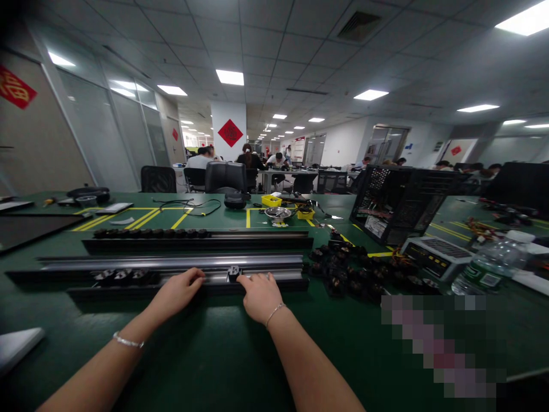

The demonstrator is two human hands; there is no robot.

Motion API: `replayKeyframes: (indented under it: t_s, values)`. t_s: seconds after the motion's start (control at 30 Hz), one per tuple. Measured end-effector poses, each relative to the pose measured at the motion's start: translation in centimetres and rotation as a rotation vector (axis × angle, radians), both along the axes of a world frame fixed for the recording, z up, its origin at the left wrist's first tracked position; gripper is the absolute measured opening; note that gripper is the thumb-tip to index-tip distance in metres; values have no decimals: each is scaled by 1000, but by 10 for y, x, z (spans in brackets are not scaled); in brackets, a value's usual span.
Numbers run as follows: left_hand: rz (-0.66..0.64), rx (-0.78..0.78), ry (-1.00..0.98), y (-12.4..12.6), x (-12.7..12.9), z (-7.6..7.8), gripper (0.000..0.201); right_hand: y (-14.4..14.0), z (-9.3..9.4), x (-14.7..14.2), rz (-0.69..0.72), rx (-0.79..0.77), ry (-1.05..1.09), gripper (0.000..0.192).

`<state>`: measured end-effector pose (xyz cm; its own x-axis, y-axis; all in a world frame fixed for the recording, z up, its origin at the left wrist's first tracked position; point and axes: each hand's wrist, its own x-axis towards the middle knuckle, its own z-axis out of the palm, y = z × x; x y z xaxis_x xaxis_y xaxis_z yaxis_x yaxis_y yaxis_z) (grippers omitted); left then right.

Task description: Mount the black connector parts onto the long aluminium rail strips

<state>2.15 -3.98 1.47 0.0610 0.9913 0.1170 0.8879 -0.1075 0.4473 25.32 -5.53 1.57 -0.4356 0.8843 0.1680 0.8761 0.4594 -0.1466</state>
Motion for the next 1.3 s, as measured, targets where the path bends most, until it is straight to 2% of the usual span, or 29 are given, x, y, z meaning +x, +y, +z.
replayKeyframes:
  t_s: [0.37, 0.63, 0.87, 1.3]
  values:
    - [-21, -40, 49, -5, 3, 6, 25, -3, 7, 6, -20, -101, -34, 55]
    - [-104, -48, 137, -6, 3, 6, 33, -5, 8, 8, -27, -149, -40, 60]
    - [-150, -34, 188, -7, 2, 6, 35, -4, 9, 12, -36, -147, -52, 61]
    - [-143, -40, 169, -6, 1, 5, 36, -3, 11, 15, -38, -130, -46, 59]
